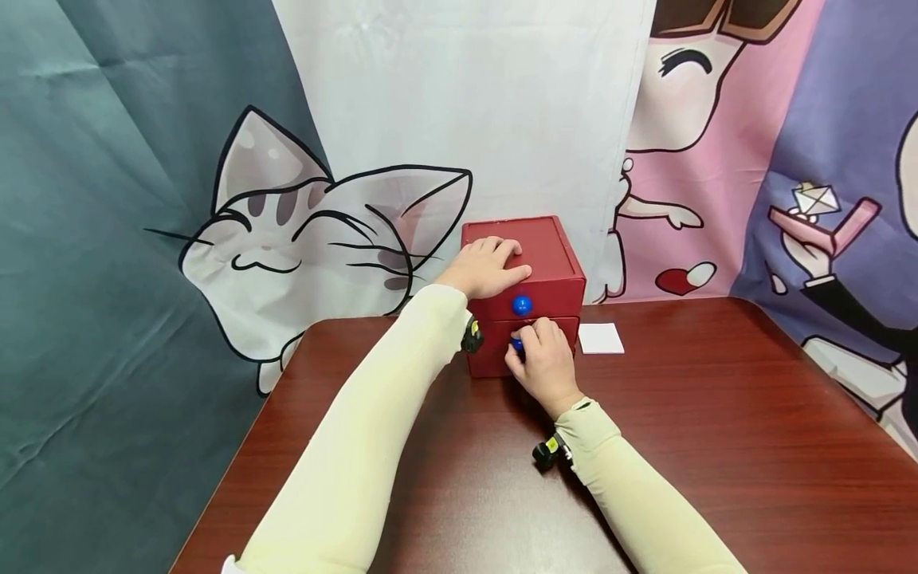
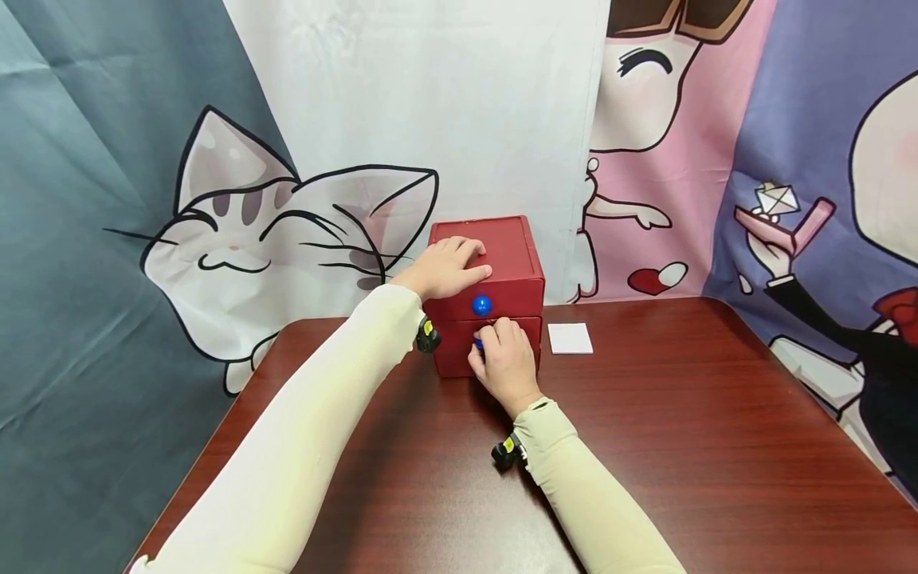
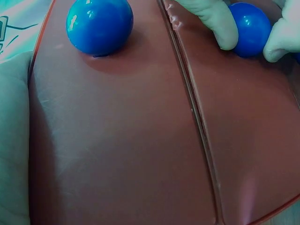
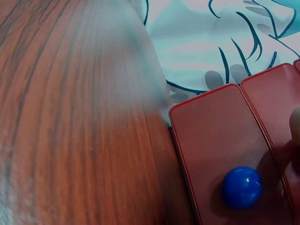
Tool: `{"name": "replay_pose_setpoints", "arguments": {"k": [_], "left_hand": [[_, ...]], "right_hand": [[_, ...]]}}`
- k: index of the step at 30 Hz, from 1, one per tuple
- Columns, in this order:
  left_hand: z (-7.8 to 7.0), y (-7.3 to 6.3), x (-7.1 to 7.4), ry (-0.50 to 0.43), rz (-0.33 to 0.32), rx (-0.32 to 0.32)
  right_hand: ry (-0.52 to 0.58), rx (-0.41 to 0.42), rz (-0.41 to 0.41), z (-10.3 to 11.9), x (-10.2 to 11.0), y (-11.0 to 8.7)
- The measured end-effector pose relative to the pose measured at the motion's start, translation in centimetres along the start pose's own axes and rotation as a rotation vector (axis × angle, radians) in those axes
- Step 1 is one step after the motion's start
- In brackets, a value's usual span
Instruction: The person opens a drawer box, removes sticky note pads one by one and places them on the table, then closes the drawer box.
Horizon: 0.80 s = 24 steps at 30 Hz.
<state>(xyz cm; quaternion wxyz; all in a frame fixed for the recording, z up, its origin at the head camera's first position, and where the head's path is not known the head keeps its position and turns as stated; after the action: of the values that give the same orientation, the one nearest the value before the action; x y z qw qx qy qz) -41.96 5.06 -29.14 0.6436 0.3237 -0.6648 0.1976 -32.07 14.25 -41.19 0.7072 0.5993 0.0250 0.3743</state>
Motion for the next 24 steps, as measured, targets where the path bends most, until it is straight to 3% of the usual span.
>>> {"name": "replay_pose_setpoints", "arguments": {"k": [12,24], "left_hand": [[-0.2,0.0,-0.1,-0.001,0.009,-0.003],[-0.1,-0.1,0.0,0.000,0.014,0.003]], "right_hand": [[0.002,0.033,-0.048,0.5,1.0,-0.5],[0.003,0.041,-0.012,1.4,2.2,-1.5]]}}
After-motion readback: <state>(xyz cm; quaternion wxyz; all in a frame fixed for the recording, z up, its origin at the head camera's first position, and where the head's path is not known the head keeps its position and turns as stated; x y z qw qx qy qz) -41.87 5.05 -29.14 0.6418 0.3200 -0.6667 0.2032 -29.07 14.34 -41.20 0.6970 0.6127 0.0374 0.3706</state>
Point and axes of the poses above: each hand's wrist, its own y-axis towards the middle knuckle, its own x-axis out of the back of the hand, z = x × y, the point moved 7 cm from there along y, towards the middle knuckle, and after that the axes turned 13 degrees about -x, right-handed, at the moved point
